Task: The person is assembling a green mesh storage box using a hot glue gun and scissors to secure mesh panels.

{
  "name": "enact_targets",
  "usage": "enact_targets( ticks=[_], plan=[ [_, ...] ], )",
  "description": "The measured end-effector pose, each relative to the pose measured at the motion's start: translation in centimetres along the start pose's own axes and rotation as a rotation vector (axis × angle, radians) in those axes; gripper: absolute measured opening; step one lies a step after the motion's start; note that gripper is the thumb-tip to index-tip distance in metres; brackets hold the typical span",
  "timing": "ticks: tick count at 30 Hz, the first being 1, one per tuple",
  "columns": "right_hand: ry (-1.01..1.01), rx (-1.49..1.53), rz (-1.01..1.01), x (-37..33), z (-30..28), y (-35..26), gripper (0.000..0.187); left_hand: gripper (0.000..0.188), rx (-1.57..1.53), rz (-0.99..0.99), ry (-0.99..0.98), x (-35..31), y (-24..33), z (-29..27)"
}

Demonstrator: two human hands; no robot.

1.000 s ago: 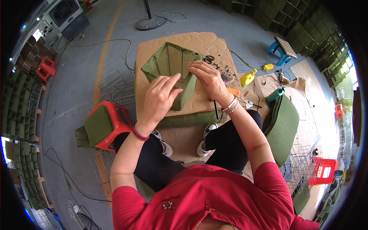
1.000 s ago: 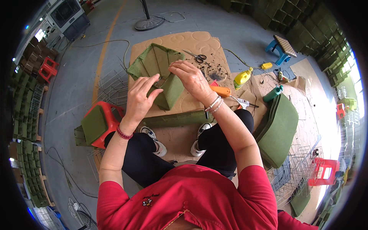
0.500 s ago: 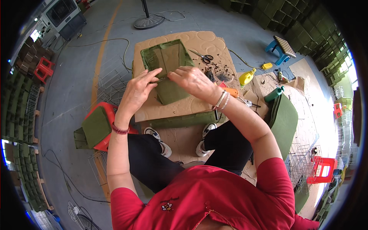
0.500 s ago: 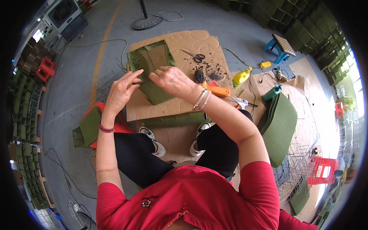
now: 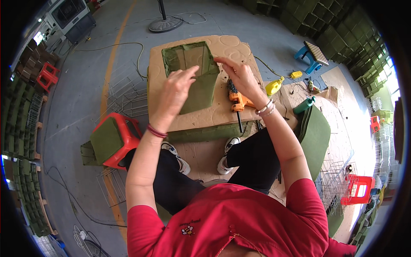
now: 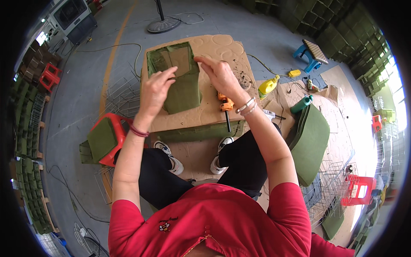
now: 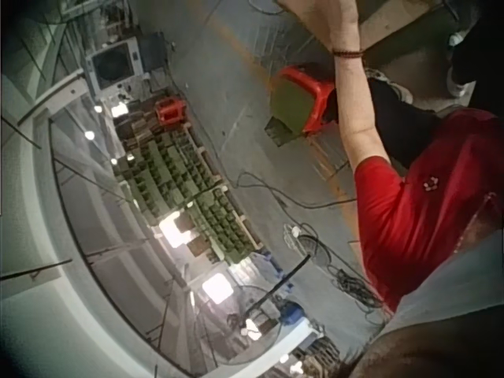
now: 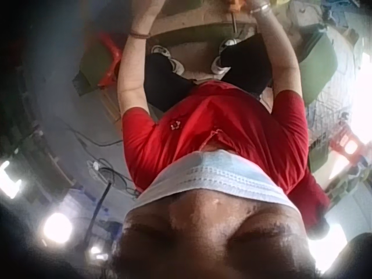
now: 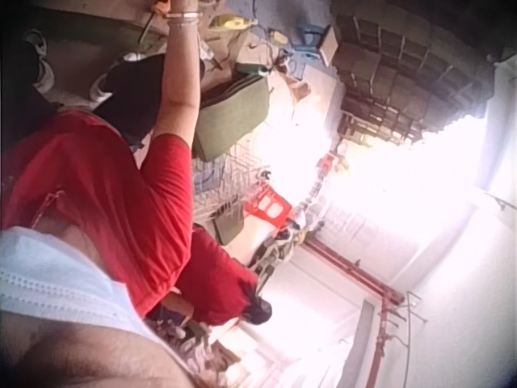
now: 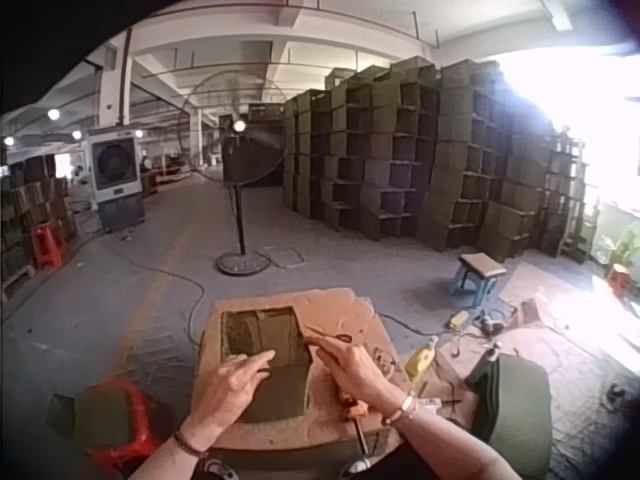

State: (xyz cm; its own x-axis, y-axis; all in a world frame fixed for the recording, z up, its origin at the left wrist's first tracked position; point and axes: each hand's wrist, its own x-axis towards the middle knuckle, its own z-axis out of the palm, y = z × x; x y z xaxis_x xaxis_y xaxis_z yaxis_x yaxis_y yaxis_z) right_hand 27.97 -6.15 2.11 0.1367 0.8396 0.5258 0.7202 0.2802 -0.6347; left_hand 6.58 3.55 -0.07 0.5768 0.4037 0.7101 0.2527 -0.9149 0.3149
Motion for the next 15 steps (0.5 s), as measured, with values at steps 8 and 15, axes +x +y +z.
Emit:
enact_targets(
  ticks=[8,15],
  plan=[
    [-0.024,-0.049,-0.369,-3.0,1.1,-0.4,0.024,0.044,-0.246,-0.047,-0.143,-1.0,-1.4,-5.3],
    [-0.052,-0.115,-0.479,-2.4,1.7,-0.3,0.027,0.035,-0.046,0.235,0.133,-2.4,2.2,-2.1]
  ],
)
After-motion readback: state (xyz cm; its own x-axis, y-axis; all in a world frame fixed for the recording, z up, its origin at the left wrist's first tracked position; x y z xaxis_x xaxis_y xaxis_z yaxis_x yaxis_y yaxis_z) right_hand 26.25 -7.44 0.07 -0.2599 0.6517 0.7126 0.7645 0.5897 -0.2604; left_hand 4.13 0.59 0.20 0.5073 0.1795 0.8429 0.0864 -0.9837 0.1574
